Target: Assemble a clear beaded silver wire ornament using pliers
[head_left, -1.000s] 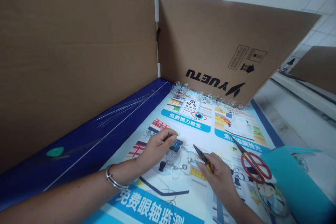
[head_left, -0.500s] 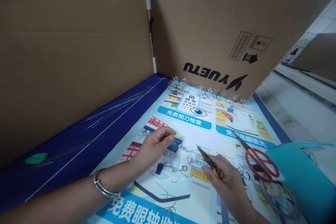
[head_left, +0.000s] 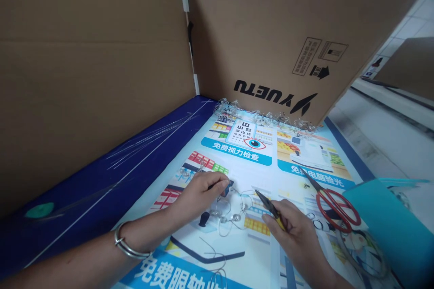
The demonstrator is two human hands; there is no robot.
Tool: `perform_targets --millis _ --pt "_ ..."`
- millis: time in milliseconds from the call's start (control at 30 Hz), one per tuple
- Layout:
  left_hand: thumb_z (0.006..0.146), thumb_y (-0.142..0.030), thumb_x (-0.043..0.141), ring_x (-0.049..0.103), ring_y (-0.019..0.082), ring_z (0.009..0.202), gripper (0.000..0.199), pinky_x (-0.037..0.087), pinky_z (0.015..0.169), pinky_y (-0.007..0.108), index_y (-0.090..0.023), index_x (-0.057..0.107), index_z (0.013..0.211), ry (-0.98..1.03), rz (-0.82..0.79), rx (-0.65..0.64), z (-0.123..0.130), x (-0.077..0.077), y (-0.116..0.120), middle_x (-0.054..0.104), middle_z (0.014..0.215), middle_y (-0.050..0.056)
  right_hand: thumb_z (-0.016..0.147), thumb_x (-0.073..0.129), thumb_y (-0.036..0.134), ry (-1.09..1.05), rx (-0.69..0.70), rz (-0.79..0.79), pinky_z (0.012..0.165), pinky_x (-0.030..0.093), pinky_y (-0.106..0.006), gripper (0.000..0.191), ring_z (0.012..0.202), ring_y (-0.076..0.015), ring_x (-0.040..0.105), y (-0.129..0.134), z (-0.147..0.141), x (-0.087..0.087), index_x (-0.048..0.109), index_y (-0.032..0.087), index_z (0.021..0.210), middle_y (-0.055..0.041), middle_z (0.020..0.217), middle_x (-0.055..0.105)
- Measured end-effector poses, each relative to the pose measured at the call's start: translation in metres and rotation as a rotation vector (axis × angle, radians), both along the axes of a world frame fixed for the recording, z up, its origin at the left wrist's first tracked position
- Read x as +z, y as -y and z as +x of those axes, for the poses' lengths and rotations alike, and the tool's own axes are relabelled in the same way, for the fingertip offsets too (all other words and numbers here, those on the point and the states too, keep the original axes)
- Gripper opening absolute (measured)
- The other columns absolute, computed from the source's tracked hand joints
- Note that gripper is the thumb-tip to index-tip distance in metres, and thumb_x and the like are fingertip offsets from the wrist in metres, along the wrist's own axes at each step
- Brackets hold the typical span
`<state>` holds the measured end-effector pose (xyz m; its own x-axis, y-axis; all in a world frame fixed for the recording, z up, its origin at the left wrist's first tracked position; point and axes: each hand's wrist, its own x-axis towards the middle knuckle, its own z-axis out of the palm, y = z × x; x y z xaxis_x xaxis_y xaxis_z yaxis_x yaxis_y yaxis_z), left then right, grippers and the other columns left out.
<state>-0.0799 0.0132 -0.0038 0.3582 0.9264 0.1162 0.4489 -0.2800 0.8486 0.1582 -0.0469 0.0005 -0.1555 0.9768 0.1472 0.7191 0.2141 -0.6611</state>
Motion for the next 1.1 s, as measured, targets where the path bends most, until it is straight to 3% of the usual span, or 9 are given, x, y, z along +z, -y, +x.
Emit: perform_targets --millis 233,633,833,1100 --pt "0.089 -0.028 0.039 0.057 0.012 0.064 0.033 0.038 0.064 0.022 -0.016 0.061 0.068 -0.07 0.063 -0.02 0.003 0.004 0.002 0.063 0.065 -0.001 0.081 0.052 0.031 -0.002 0.02 -0.018 0.06 0.04 -0.025 0.015 0.065 -0.0148 0.051 0.001 0.0 0.001 0.06 0.019 0.086 -0.0003 0.071 0.051" --pt "0.089 -0.027 0.039 0.059 0.014 0.069 0.029 0.041 0.067 0.024 -0.017 0.064 0.078 -0.014 0.015 0.018 0.003 0.005 0.004 0.067 0.07 0.0 0.083 0.051 0.036 0.033 0.02 -0.016 0.06 0.042 -0.025 0.019 0.067 -0.0156 0.053 0.0 0.001 -0.004 0.059 0.02 0.089 -0.0015 0.074 0.054" --pt "0.088 -0.024 0.04 0.06 0.014 0.072 0.024 0.042 0.072 0.026 -0.017 0.063 0.089 0.038 -0.018 0.033 0.001 0.0 0.002 0.068 0.071 0.0 0.081 0.052 0.039 0.084 0.017 0.027 0.066 0.045 -0.025 0.025 0.082 -0.0185 0.056 -0.001 0.005 -0.013 0.059 0.02 0.096 -0.0052 0.089 0.058" --pt "0.087 -0.022 0.039 0.061 0.014 0.072 0.024 0.043 0.072 0.026 -0.017 0.062 0.089 0.018 -0.026 -0.004 0.0 0.001 0.002 0.069 0.073 0.0 0.082 0.051 0.039 0.086 0.017 0.013 0.064 0.046 -0.025 0.024 0.078 -0.0178 0.057 -0.001 0.001 -0.006 0.06 0.02 0.093 -0.0045 0.086 0.059"
